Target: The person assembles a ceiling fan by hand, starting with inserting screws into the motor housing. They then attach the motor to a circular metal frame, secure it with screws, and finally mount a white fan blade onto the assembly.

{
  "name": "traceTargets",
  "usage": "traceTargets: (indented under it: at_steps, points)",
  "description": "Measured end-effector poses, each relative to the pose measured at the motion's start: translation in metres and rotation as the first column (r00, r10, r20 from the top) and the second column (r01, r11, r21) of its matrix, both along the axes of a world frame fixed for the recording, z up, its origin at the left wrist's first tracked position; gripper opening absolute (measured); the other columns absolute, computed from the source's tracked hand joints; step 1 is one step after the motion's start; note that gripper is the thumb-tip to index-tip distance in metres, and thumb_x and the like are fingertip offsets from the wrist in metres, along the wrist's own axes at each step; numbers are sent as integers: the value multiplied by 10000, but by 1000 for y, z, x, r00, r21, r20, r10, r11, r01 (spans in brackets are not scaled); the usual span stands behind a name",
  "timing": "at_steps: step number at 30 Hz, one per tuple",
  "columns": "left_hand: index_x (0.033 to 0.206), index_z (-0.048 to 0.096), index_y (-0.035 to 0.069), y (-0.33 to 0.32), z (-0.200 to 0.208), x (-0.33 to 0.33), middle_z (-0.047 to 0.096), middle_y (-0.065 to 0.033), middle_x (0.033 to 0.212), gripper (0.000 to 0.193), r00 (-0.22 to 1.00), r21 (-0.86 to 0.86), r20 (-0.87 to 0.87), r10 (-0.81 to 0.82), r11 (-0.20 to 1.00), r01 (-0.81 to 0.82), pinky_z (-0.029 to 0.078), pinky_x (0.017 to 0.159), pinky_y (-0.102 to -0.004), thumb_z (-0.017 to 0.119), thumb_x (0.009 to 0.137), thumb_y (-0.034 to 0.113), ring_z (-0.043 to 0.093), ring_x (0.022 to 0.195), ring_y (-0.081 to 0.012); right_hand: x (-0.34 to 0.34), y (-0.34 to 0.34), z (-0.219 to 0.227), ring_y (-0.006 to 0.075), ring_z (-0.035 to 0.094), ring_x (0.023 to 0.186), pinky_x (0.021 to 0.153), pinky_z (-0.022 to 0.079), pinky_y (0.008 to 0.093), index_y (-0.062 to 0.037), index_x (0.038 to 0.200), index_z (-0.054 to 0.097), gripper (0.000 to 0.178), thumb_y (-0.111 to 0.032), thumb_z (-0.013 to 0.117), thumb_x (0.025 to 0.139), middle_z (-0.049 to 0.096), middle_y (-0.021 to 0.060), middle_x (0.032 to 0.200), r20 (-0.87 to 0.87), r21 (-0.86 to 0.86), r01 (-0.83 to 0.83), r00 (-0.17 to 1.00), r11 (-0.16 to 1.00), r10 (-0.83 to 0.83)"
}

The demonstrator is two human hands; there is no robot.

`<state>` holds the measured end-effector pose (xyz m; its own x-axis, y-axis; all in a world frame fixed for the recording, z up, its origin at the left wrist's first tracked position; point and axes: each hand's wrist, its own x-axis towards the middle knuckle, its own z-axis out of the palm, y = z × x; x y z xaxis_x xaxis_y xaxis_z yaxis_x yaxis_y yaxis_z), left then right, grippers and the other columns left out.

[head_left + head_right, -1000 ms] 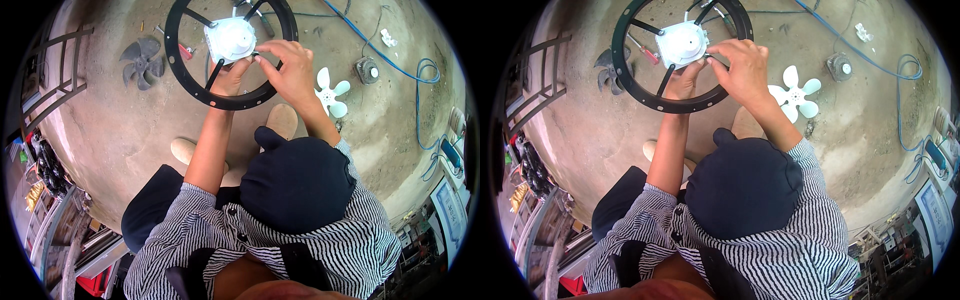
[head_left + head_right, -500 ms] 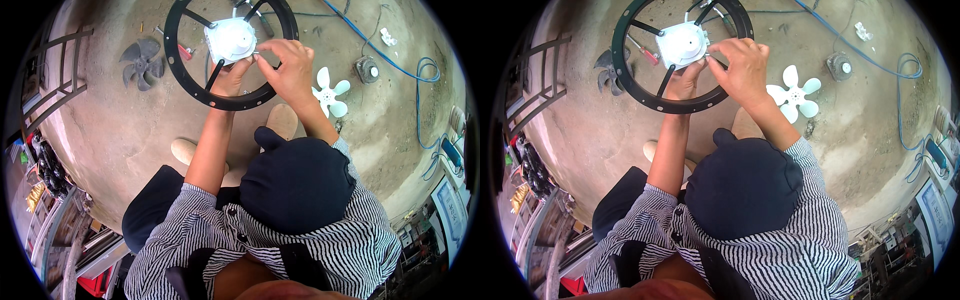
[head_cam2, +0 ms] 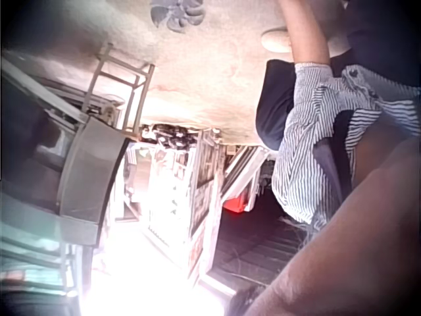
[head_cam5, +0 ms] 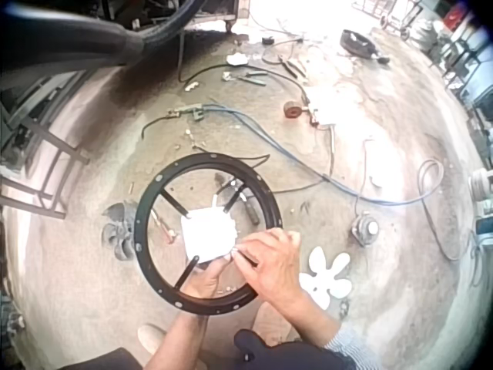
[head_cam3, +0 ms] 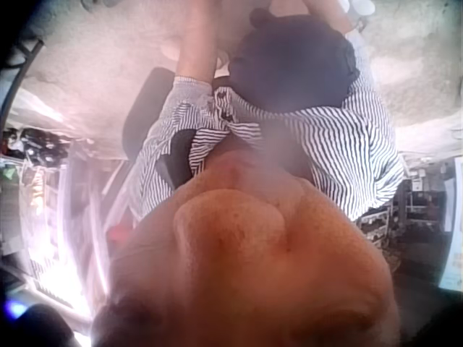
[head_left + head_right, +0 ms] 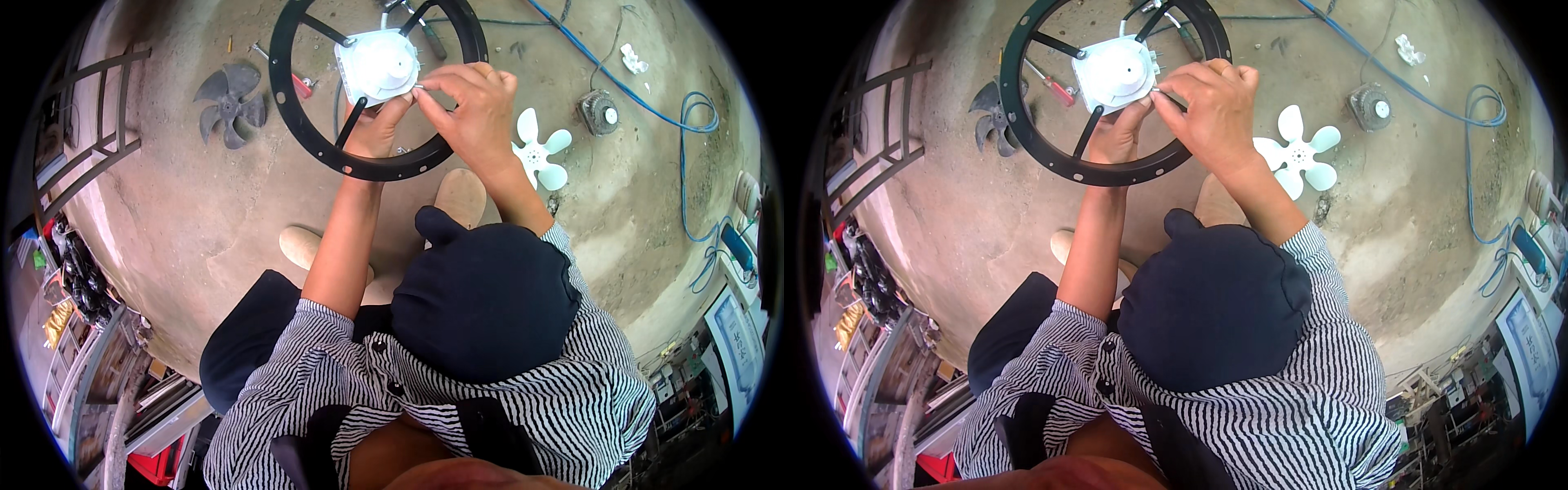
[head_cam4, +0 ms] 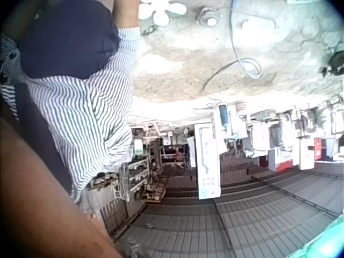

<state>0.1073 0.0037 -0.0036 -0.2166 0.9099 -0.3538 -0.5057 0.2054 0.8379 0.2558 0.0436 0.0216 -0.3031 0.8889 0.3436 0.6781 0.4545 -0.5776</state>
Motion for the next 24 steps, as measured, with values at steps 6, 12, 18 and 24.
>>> traceTargets:
  at_steps: [6, 12, 18, 24]
  points:
    - [1263, 589, 20, 0, 2, -1, 682, -69, 1138, 448, 1000, -8, 24, -5, 1000, 5, 532, 952, -335, 705, 831, -15, 661, 1050, -176, -3, 0, -2, 168, 613, 922, 865, 340, 385, -173, 852, 764, 102, -204, 806, 765, 726, -73, 914, -78, -10, 16, 997, 1000, -16]
    - [1262, 589, 19, 0, 1, 1, 680, -69, 1133, 452, 1000, 12, -4, 13, 1000, -13, 520, 956, -333, 710, 827, -4, 657, 1053, -177, -3, 3, -3, 168, 610, 888, 852, 343, 387, -167, 821, 763, 84, -194, 806, 753, 721, -73, 882, -62, 18, -3, 998, 1000, 4]
    - [1270, 583, 34, 0, -3, -2, 669, -54, 1146, 469, 1000, 22, -17, 4, 1000, -3, 491, 965, -330, 716, 821, 12, 640, 1069, -167, -4, 3, 2, 160, 629, 901, 874, 353, 370, -167, 846, 768, 90, -194, 803, 768, 730, -69, 906, 0, 47, -19, 1000, 999, 19]
    - [1258, 587, 32, 0, -2, -4, 671, -53, 1134, 454, 999, 26, -36, -1, 1000, 2, 504, 949, -330, 704, 819, 3, 643, 1055, -163, -3, 5, -5, 167, 610, 874, 853, 349, 378, -166, 844, 771, 98, -215, 800, 765, 721, -71, 879, -48, 64, -29, 998, 998, 32]
